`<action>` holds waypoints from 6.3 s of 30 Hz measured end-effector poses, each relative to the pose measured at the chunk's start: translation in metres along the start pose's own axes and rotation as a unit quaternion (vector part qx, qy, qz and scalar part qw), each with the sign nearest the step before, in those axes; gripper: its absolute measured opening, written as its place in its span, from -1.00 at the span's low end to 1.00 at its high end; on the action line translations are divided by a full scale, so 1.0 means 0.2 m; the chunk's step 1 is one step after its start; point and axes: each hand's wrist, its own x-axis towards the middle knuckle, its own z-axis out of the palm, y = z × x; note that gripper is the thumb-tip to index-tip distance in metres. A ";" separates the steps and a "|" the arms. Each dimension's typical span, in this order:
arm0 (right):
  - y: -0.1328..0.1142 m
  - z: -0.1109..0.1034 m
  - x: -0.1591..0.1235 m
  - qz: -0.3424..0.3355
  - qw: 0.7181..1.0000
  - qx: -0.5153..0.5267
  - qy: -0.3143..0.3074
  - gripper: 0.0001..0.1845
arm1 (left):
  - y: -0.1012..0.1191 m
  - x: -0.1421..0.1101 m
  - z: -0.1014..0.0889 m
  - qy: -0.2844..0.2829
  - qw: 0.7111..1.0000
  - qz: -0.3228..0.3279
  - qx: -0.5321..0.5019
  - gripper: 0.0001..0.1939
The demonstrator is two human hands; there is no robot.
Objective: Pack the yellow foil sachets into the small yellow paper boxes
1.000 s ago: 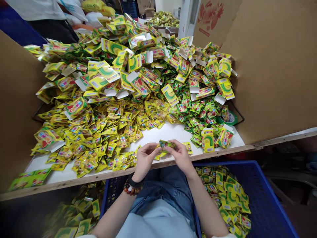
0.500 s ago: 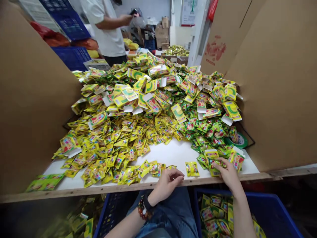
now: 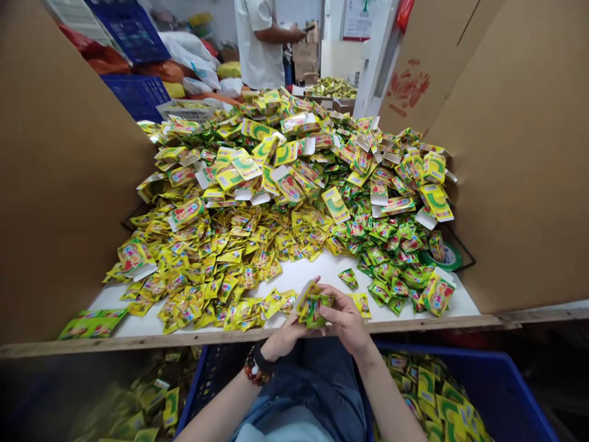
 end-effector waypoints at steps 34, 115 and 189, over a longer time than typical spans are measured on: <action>0.07 0.27 -0.07 -0.303 0.741 -0.593 0.080 -0.69 | -0.19 -0.15 -0.06 0.283 0.870 0.137 0.381 -0.49; -0.02 0.03 0.05 -0.095 0.883 -0.449 -0.102 -0.73 | 0.02 -0.07 -0.24 0.074 0.991 -0.102 0.051 -0.51; 0.06 0.19 -0.04 -0.272 0.748 -0.598 0.094 -0.81 | -0.19 -0.08 -0.01 0.270 0.883 0.118 0.365 -0.33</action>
